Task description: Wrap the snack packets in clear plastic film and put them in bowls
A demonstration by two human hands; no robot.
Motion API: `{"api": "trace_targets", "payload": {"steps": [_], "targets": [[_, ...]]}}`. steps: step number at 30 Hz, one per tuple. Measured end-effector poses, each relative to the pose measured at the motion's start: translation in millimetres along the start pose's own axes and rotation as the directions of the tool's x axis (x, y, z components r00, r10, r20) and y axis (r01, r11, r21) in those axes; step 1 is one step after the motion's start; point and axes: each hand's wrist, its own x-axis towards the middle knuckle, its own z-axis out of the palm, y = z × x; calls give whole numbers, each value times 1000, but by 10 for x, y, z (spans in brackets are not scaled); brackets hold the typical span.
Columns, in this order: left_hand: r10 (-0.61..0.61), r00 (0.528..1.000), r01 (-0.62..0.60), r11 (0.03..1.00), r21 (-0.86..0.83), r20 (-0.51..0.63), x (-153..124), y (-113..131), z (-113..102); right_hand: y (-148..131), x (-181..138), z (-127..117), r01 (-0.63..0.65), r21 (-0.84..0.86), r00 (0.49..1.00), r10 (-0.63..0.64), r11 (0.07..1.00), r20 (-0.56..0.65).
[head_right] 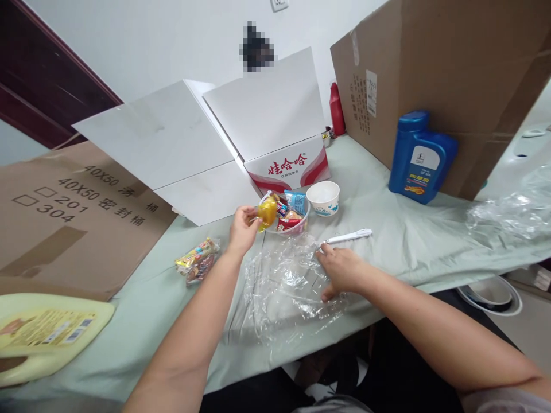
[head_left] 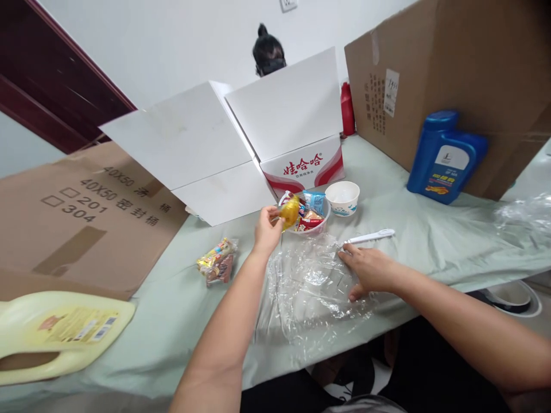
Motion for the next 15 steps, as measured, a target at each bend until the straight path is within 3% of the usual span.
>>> {"api": "trace_targets", "payload": {"steps": [3, 6, 8, 11, 15], "targets": [[6, 1000, -5, 994, 108, -4, -2, 10, 69, 12, -13, -21, 2, -7, 1000, -2, 1000, 18], [46, 999, -45, 975, 218, 2, -270, 112, 46, 8, -26, -17, 2, -14, 1000, -2, 1000, 0], [52, 993, -81, 957, 277, 110, -567, 203, 36, -9, -42, -13, -6, -17, 1000, 6, 1000, -19], [-5, 931, -141, 917, 372, 365, -1022, 306, 42, -22, -88, -46, -30, -44, 1000, 30, 999, 5], [-113, 874, -252, 726, 639, 472, -1340, 325, -6, 69, -164, -195, -93, -112, 993, 100, 989, 59]]}}
